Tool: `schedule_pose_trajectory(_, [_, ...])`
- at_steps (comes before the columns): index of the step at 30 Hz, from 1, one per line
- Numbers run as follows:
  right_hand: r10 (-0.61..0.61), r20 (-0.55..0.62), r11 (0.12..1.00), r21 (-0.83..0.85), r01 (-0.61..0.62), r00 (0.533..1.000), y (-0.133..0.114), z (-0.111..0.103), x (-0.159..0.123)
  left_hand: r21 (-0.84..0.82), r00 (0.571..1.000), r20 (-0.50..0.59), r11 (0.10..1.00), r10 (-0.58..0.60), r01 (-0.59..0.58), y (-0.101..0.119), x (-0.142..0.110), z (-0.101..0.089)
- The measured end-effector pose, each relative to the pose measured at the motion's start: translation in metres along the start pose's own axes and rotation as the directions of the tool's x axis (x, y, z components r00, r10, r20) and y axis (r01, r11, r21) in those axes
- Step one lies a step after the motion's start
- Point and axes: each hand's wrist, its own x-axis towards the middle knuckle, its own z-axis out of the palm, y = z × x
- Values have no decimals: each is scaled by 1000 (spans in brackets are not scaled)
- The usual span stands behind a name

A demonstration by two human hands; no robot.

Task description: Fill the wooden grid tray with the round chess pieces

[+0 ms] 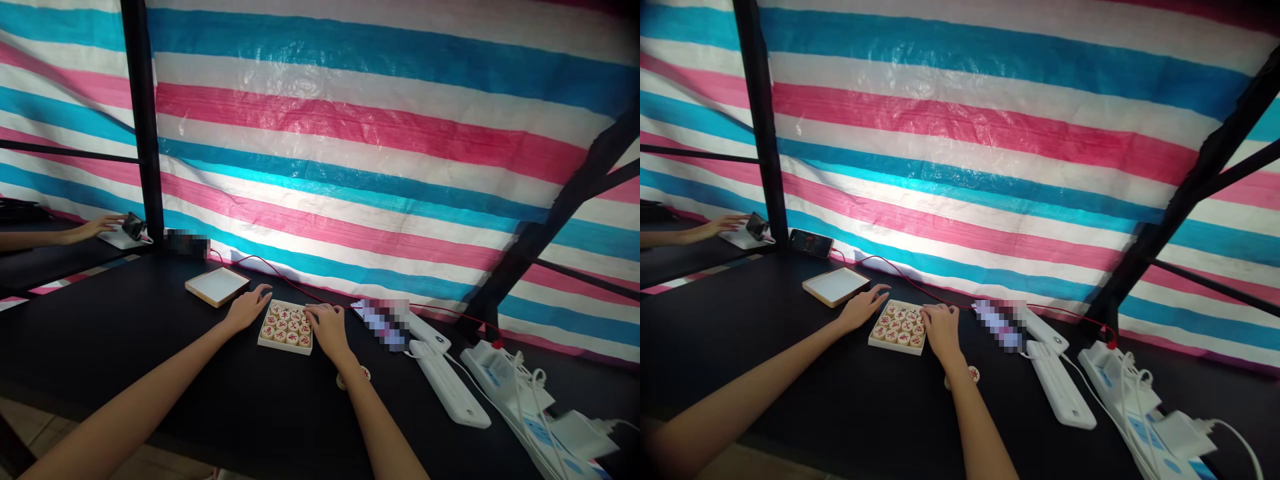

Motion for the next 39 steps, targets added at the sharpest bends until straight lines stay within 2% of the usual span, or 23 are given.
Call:
schedule_pose_trajectory(3, [7,-41,997,-82,-10,999,0,-22,-6,3,1000,9,1000,28,-28,5,-2,1])
schedule_pose_trajectory(5, [50,-13,998,-37,-50,999,4,-43,-19,0,999,46,1000,15,-15,6,-1,1])
schedule_pose_trajectory(7, [73,122,994,68,-82,990,7,-64,-41,-19,996,83,999,-26,28,7,0,1])
schedule_pose_trajectory(9, [65,275,991,96,-95,959,10,-79,-69,-36,990,110,995,-88,92,8,2,0])
schedule_pose_trajectory(12, [74,391,991,74,-112,917,10,-88,-107,-42,976,164,987,-145,154,7,7,1])
schedule_pose_trajectory(16, [94,337,992,43,-115,937,12,-83,-127,-104,966,238,986,-105,132,0,13,2])
schedule_pose_trajectory(18, [82,295,990,87,-112,952,14,-78,-119,-136,963,257,983,-84,122,-3,14,2])
schedule_pose_trajectory(20, [49,243,977,191,-98,969,13,-71,-99,-155,961,267,982,-67,111,-6,14,1])
schedule_pose_trajectory(24, [-65,90,920,390,26,994,-2,-48,-34,-170,960,277,982,-38,88,-9,14,1])
schedule_pose_trajectory(26, [-126,48,910,403,96,991,-10,-33,0,-181,962,272,980,-27,79,-10,14,1])
schedule_pose_trajectory(29, [-143,94,950,293,110,985,-15,-10,34,-206,964,265,977,0,56,-12,15,3])
schedule_pose_trajectory(31, [-116,121,980,174,94,986,-15,0,42,-212,967,256,977,18,38,-13,16,3])
schedule_pose_trajectory(34, [-70,103,997,19,68,992,-12,7,39,-187,969,245,982,16,31,-12,16,3])
schedule_pose_trajectory(39, [-24,133,999,-44,30,991,-11,7,26,-158,971,238,986,-11,50,-6,14,-1])
